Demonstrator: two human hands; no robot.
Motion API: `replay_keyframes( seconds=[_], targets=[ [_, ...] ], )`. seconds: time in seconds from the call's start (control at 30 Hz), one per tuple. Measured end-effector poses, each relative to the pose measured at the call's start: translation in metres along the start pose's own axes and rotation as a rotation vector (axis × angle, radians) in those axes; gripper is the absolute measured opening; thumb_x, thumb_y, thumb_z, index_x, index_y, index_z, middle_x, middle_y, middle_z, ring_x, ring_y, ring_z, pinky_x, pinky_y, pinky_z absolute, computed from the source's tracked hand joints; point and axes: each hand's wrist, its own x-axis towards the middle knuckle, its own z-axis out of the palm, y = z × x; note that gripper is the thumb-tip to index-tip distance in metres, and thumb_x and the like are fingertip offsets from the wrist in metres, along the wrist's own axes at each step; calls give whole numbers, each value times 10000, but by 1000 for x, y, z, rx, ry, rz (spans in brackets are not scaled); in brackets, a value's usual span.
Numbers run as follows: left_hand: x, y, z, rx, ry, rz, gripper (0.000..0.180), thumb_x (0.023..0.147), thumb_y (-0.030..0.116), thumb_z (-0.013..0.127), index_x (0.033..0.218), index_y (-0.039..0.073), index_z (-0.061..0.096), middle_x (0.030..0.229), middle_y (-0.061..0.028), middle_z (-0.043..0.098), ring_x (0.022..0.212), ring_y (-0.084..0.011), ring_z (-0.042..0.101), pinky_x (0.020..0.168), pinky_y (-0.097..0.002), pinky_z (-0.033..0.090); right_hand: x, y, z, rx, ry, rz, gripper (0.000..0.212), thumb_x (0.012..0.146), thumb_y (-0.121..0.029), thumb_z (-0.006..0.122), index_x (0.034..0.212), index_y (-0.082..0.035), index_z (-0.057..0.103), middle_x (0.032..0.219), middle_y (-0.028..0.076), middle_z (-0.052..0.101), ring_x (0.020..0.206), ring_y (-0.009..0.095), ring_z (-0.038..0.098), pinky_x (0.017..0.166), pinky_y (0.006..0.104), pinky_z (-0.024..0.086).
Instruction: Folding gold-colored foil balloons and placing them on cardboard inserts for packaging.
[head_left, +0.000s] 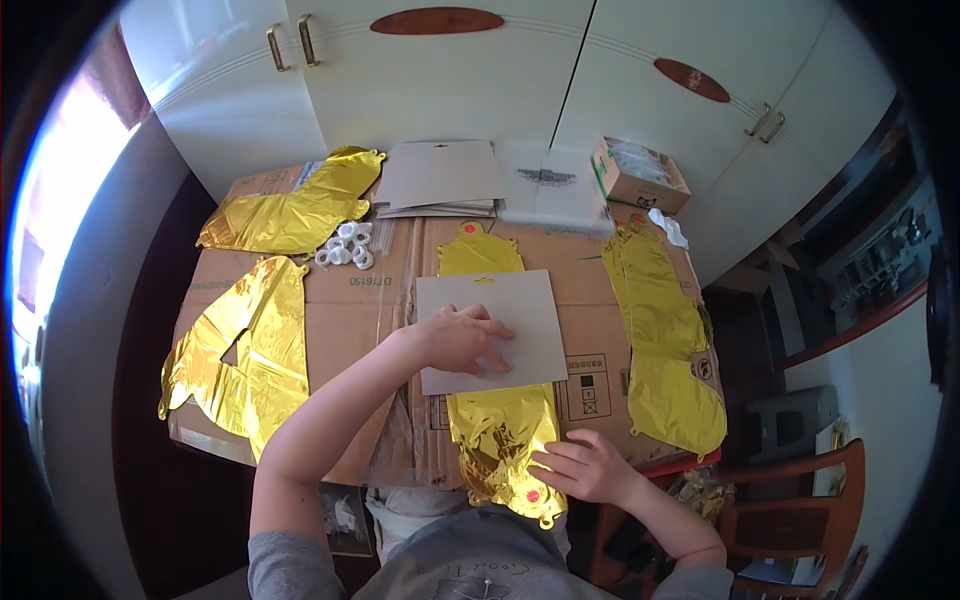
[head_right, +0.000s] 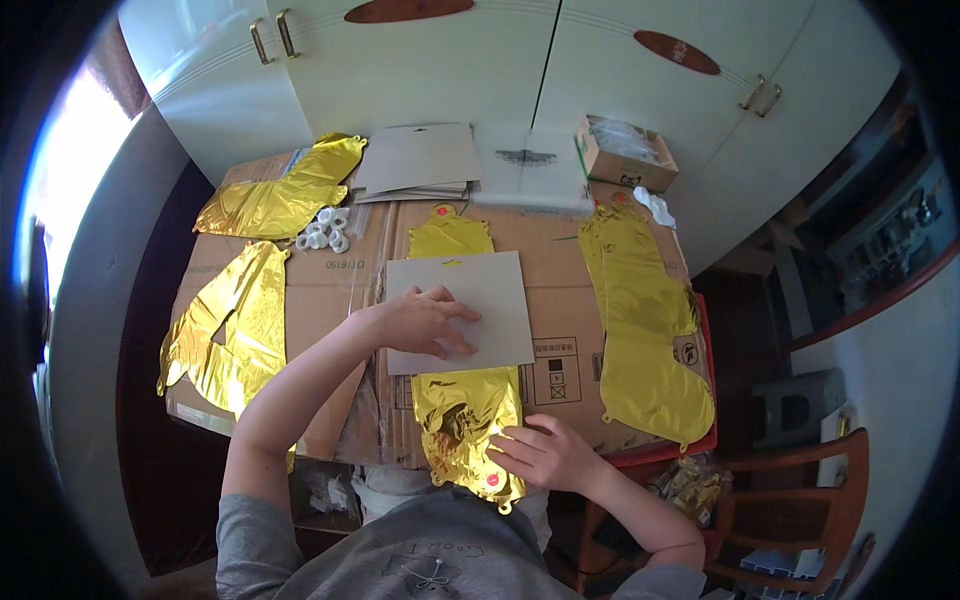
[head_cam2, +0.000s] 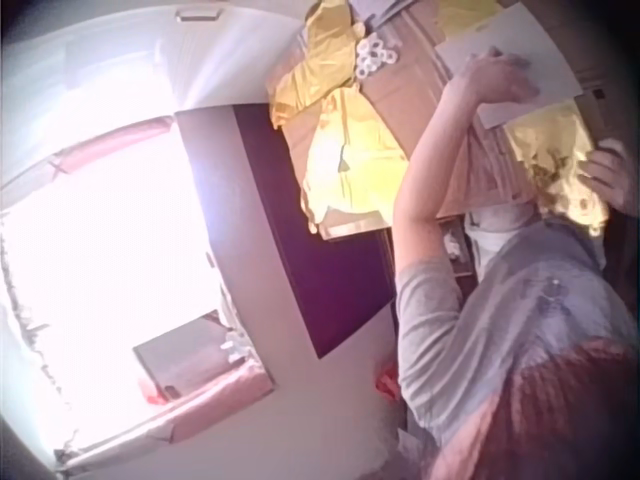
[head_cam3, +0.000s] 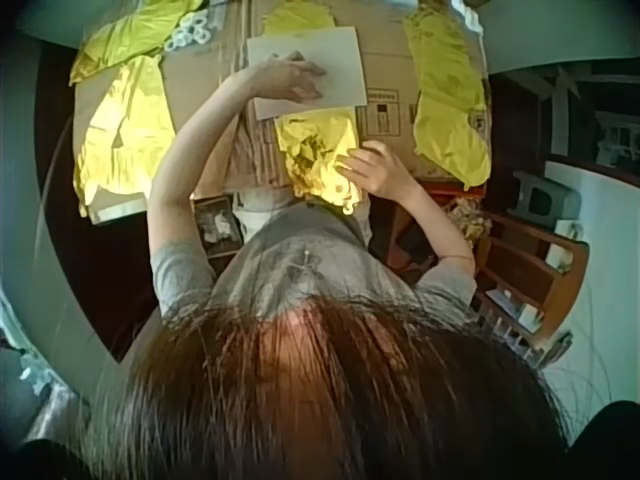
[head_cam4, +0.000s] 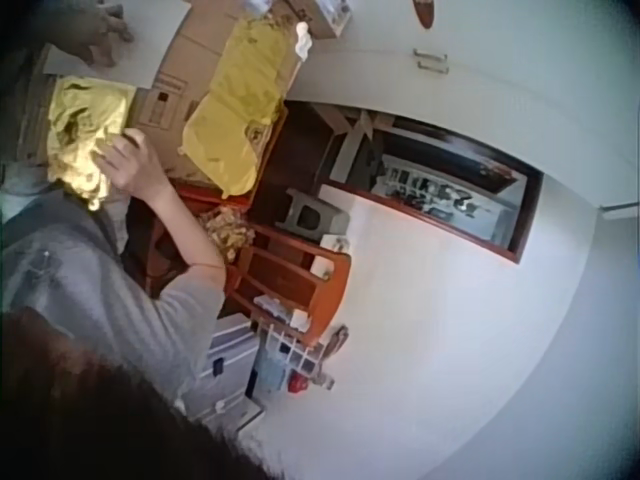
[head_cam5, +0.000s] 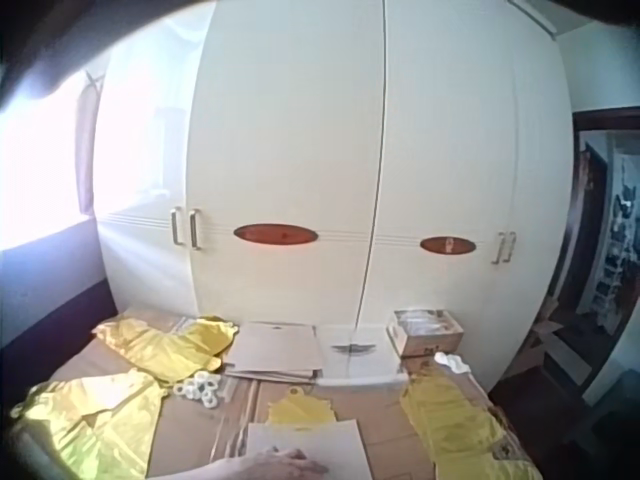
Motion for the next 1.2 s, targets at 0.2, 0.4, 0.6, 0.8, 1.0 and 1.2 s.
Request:
replay_keyframes(
  seconds=[0.2,0.4,0.6,0.8,1.0,1.2],
  targets=[
    [3,-1,1,0,-3,3,434,796,321,735,1203,446,655,1477,54,436,1309,-262,396,1001,-503,409,28,22,4,134,156,24,223,774,-156,697,997,-166,696,1085,-30,667,1020,147,603,887,369,449],
    [6,-7,3,44,5,-6,467,825,286,707,1285,298,626,1438,31,487,1258,-230,455,1020,-450,392,71,75,4,408,347,324,123,829,-162,699,935,-113,660,946,37,679,925,253,642,840,397,449],
    [16,-67,62,-365,339,233,468,800,251,734,1238,140,614,1292,-91,591,1169,-264,543,977,-403,428,92,129,52,1058,260,847,207,911,-207,684,1003,-24,656,914,70,695,820,130,643,737,311,500],
    [12,-46,36,-400,396,219,413,798,164,713,1196,104,619,1220,-138,621,1140,-320,562,960,-403,451,86,153,98,836,282,885,271,907,-303,684,959,-37,674,720,62,669,606,129,597,591,306,475],
    [6,-49,35,-193,235,119,392,774,88,692,1160,79,625,1191,-144,630,1122,-327,576,954,-391,461,98,139,97,365,392,594,303,869,-284,690,1050,-42,675,1019,141,687,1083,312,637,836,375,512],
    [5,-45,31,-207,348,243,371,760,81,694,1127,77,636,1162,-129,640,1097,-333,582,950,-405,459,102,156,96,213,65,602,499,876,-334,649,1259,-23,576,1400,98,515,1391,265,386,1124,456,305]
  ],
)
